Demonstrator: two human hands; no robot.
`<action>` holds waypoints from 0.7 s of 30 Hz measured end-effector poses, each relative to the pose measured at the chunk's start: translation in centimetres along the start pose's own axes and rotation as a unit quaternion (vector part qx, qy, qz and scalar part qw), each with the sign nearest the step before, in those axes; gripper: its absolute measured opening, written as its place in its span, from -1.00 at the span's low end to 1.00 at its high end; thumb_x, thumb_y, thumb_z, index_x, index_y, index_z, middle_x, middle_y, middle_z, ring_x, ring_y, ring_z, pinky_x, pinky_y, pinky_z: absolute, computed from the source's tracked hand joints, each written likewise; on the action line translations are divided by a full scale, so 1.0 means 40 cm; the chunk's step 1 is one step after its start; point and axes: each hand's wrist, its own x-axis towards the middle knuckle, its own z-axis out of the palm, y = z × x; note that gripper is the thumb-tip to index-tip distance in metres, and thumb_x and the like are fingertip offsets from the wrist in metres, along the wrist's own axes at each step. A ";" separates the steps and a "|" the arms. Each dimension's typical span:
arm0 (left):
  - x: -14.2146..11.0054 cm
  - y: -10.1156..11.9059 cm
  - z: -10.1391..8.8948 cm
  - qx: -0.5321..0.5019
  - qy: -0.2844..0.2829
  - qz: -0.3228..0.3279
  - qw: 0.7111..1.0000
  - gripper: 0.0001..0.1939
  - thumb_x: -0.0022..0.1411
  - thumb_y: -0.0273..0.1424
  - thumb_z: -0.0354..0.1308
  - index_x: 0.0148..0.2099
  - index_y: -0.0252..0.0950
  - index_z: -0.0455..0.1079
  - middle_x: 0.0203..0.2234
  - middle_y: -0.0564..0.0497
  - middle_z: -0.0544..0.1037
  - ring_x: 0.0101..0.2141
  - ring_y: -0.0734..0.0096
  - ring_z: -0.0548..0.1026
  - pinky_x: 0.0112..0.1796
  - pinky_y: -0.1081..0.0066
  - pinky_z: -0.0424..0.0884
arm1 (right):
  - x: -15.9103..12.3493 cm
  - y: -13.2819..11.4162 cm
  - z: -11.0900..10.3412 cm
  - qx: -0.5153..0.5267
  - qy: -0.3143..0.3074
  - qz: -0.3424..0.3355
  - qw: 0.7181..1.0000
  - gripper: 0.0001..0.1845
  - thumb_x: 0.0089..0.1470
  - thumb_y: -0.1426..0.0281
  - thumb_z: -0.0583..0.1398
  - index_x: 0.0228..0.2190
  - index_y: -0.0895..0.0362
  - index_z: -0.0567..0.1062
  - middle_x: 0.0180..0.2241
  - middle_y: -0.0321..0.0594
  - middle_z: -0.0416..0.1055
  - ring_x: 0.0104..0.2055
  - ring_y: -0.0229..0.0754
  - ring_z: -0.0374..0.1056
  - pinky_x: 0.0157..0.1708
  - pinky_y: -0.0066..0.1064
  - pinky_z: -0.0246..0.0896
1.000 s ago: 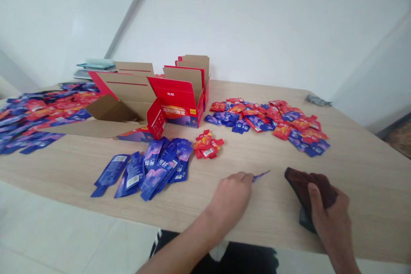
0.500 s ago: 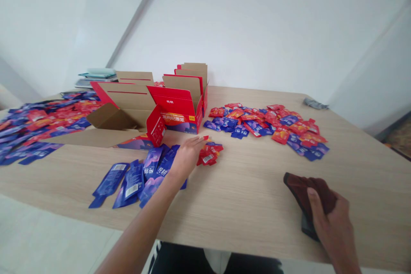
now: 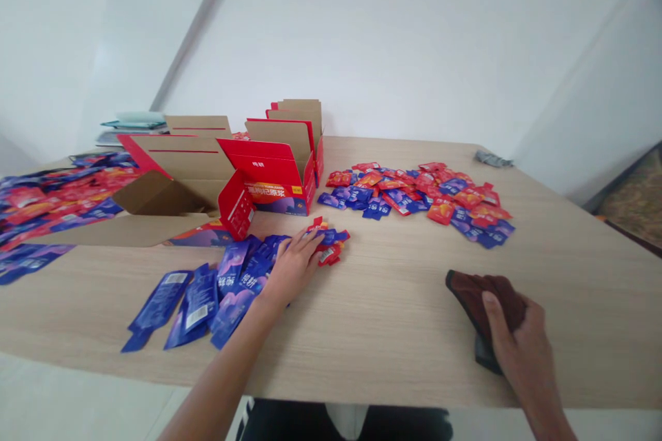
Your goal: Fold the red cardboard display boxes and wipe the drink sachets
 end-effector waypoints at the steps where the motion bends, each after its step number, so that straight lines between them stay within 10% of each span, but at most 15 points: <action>1: 0.000 0.005 -0.002 -0.001 0.004 0.000 1.000 -0.57 0.48 -0.39 0.03 0.32 -0.19 0.37 0.29 -0.16 0.43 0.34 0.04 0.29 0.22 -0.06 0.26 | 0.000 -0.001 0.000 0.009 0.000 0.001 1.000 -0.04 0.05 -0.30 0.14 0.18 0.18 0.33 0.02 0.18 0.45 0.02 0.31 0.42 0.01 0.09 0.31; 7: 0.071 0.131 -0.006 -0.066 0.031 0.017 0.997 -0.65 0.57 -0.26 -0.06 0.17 -0.24 0.46 0.08 -0.16 0.60 0.11 0.16 0.53 0.12 0.17 0.37 | 0.008 0.004 -0.004 0.098 0.005 0.044 0.994 -0.11 0.05 -0.29 0.17 0.11 0.16 0.36 -0.06 0.07 0.48 -0.04 0.19 0.43 -0.03 -0.02 0.31; 11: 0.204 0.254 0.082 -0.061 -0.013 0.028 0.998 -0.63 0.55 -0.16 -0.02 -0.14 -0.25 0.53 -0.31 -0.06 0.65 -0.28 0.29 0.63 -0.22 0.37 0.48 | 0.008 0.003 -0.005 0.136 0.009 0.055 0.989 -0.12 0.04 -0.29 0.19 0.09 0.14 0.35 -0.03 0.04 0.46 0.00 0.18 0.42 0.03 -0.04 0.28; 21: 0.483 0.266 0.312 0.025 0.025 -0.036 0.999 -0.58 0.43 -0.27 0.24 0.24 -0.29 0.37 0.21 -0.17 0.41 0.14 0.05 0.46 0.11 -0.05 0.44 | 0.028 0.024 0.012 0.175 -0.026 0.074 0.981 -0.10 0.03 -0.31 0.17 0.15 0.07 0.36 0.05 0.00 0.47 0.11 0.20 0.39 0.11 -0.04 0.25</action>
